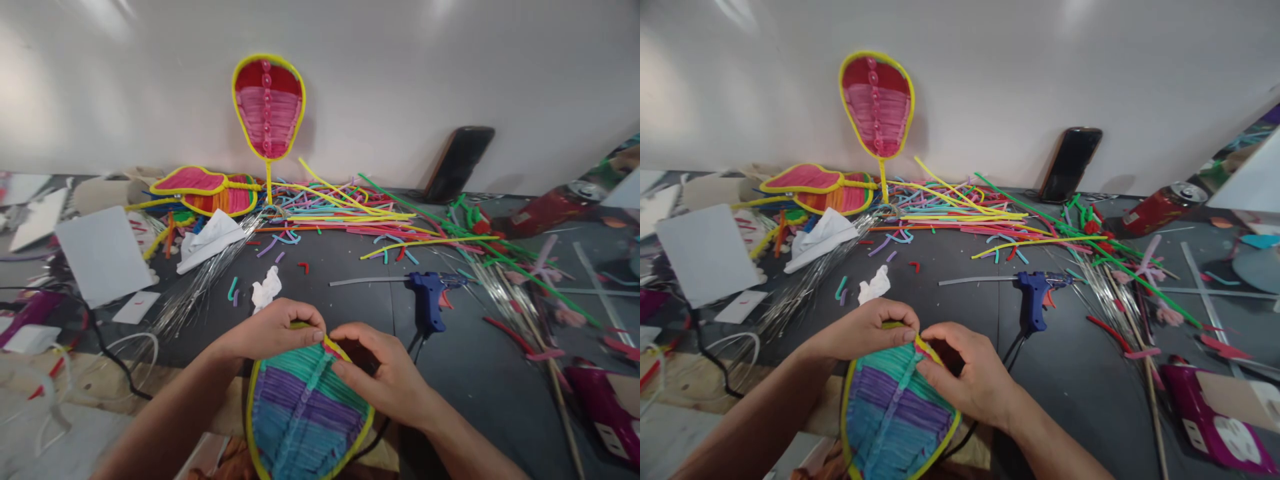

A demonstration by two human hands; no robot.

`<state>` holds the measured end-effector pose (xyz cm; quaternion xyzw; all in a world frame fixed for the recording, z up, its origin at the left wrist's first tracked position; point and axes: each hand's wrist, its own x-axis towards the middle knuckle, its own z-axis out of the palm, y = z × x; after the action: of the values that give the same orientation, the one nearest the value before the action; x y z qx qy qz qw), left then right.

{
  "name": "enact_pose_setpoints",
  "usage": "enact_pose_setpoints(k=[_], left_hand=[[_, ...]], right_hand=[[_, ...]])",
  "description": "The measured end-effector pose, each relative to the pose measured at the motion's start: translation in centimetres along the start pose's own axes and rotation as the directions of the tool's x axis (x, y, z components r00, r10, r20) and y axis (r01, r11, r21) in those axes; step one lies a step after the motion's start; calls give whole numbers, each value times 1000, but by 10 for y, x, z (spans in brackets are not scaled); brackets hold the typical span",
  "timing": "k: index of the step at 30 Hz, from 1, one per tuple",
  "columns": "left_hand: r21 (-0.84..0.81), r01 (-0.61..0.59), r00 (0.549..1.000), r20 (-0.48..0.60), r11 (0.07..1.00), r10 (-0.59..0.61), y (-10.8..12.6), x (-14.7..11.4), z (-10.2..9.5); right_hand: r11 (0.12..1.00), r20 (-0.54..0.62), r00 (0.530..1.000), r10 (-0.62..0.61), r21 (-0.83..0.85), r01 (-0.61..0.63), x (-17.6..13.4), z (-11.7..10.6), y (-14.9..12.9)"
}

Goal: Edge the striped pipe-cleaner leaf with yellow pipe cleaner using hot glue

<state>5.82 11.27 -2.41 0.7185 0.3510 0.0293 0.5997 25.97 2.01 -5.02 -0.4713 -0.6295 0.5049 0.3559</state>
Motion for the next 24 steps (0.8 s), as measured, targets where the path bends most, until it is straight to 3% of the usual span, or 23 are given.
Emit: enact_pose_setpoints(k=[3, 6, 12, 18, 24], left_hand=[[-19, -6, 1000, -2, 1000, 6, -2, 0, -1], [-25, -13, 1000, -12, 1000, 13, -2, 1, -3], [-35, 0, 1000, 31, 999, 1, -2, 0, -6], [-55, -13, 1000, -23, 998, 12, -4, 0, -3], [72, -83, 994, -68, 994, 88, -1, -1, -1]], right_hand=[[989, 51, 991, 124, 71, -127, 0, -1, 1], [985, 122, 978, 168, 4, -170, 0, -3, -2], [958, 147, 967, 210, -230, -173, 3, -5, -9], [961, 143, 975, 171, -242, -133, 3, -3, -6], [967, 151, 974, 167, -220, -132, 2, -3, -3]])
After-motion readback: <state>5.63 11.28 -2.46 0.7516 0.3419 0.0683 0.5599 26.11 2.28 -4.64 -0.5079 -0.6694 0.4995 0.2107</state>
